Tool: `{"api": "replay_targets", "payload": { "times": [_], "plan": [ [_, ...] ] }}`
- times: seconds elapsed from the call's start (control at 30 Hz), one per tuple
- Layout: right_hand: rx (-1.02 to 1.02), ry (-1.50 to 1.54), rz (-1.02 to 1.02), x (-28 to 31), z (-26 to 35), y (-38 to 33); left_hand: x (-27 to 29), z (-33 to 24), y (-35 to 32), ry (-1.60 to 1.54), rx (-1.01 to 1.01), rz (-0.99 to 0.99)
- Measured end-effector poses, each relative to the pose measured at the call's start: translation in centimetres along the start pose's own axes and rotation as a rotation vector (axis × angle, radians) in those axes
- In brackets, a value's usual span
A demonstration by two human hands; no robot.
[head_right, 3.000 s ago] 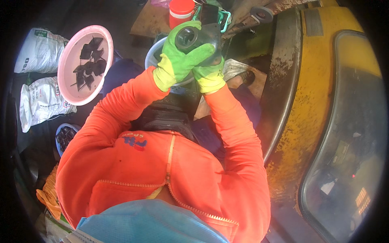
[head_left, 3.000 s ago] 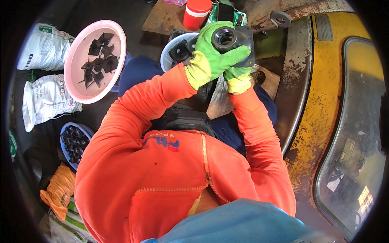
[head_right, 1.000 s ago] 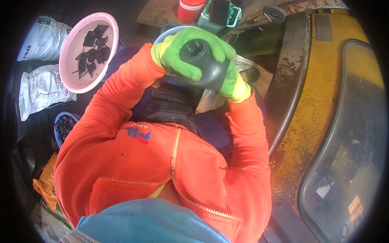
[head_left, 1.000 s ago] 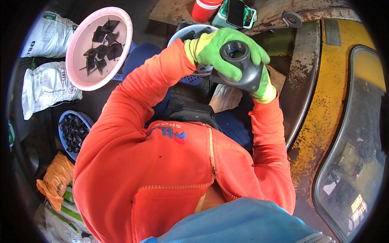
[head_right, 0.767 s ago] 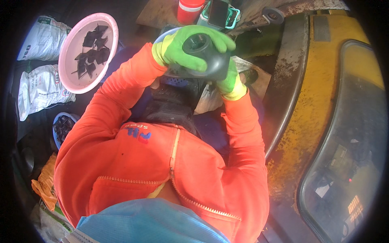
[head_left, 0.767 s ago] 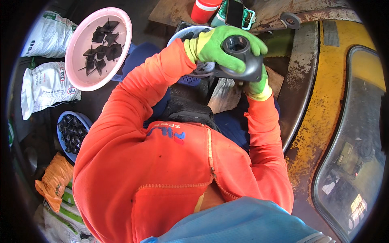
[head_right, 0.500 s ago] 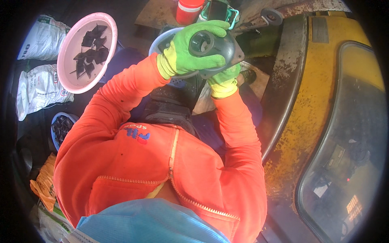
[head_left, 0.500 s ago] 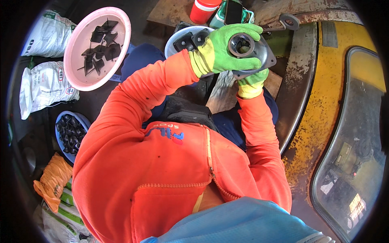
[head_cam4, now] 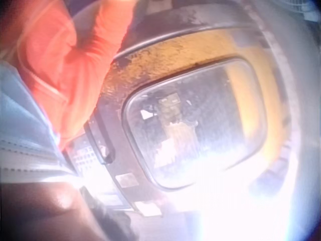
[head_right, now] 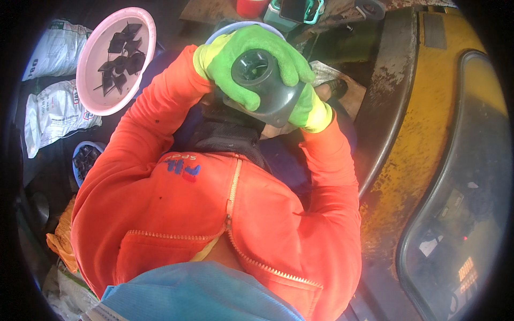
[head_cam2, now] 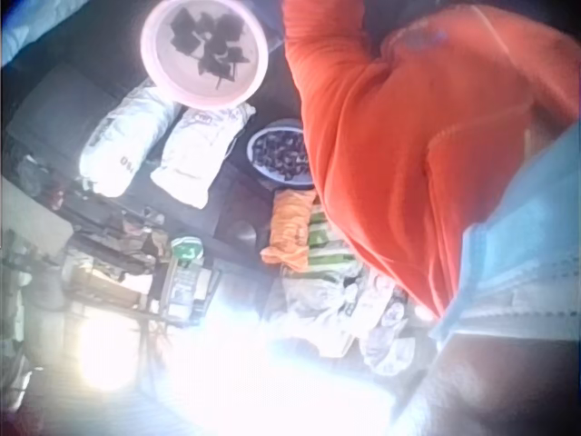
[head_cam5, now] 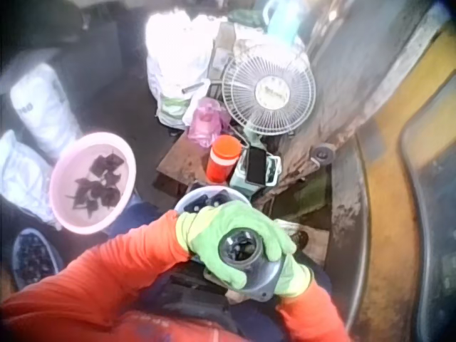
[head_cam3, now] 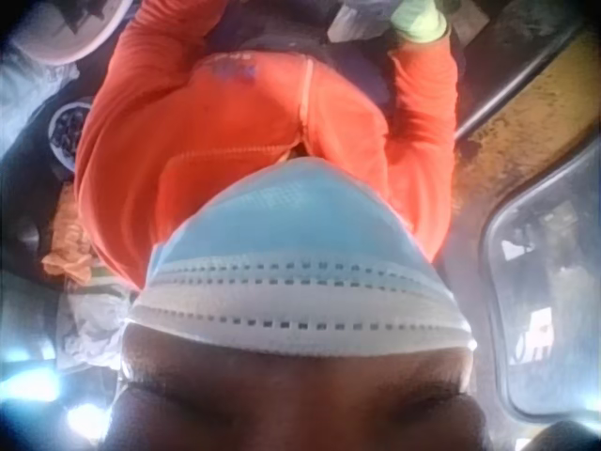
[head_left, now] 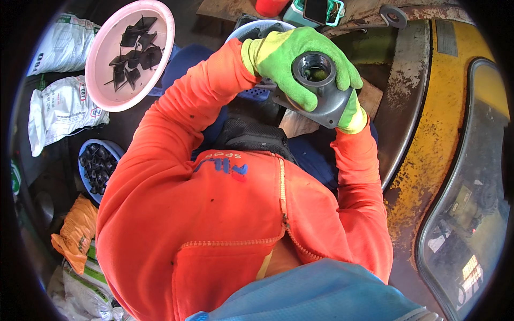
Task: The person sits on the floor and repeatedly picks up small dark metal parts from a white bowl, rubs them with a cloth, and places them into a pink bowl. The person continues this process for several parts.
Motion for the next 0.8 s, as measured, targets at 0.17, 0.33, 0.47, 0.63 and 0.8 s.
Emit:
{"api": "replay_targets", "payload": {
  "times": [0.17,0.33,0.47,0.63,0.8],
  "plan": [
    [-0.004,0.047,-0.129,0.8,0.3,0.7,-1.5,-0.4,0.4,-0.180,-0.111,0.263],
    [0.045,-0.346,-0.304,4.7,0.1,2.7,5.4,0.1,0.7,0.563,0.126,-0.288],
    [-0.159,0.120,-0.685,5.8,-3.2,0.9,4.2,1.5,0.1,0.338,0.209,-0.534],
    [-0.321,0.728,-0.713,2.0,-5.9,0.1,2.8,0.4,-1.2,0.412,-0.082,-0.669],
    [-0.066,-0.052,-0.351,4.1,-1.3,2.0,2.7,-0.2,-0.8,0.377,-0.066,-0.465]
  ]
}}
Point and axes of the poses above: each hand's wrist, its own y-axis towards the middle knuckle, its own x-axis out of the back of the hand, z = x × y, the point moved 10 cm from there along y, towards the middle knuckle, and after that the axes turned 6 degrees about x, right-handed, at the moved point
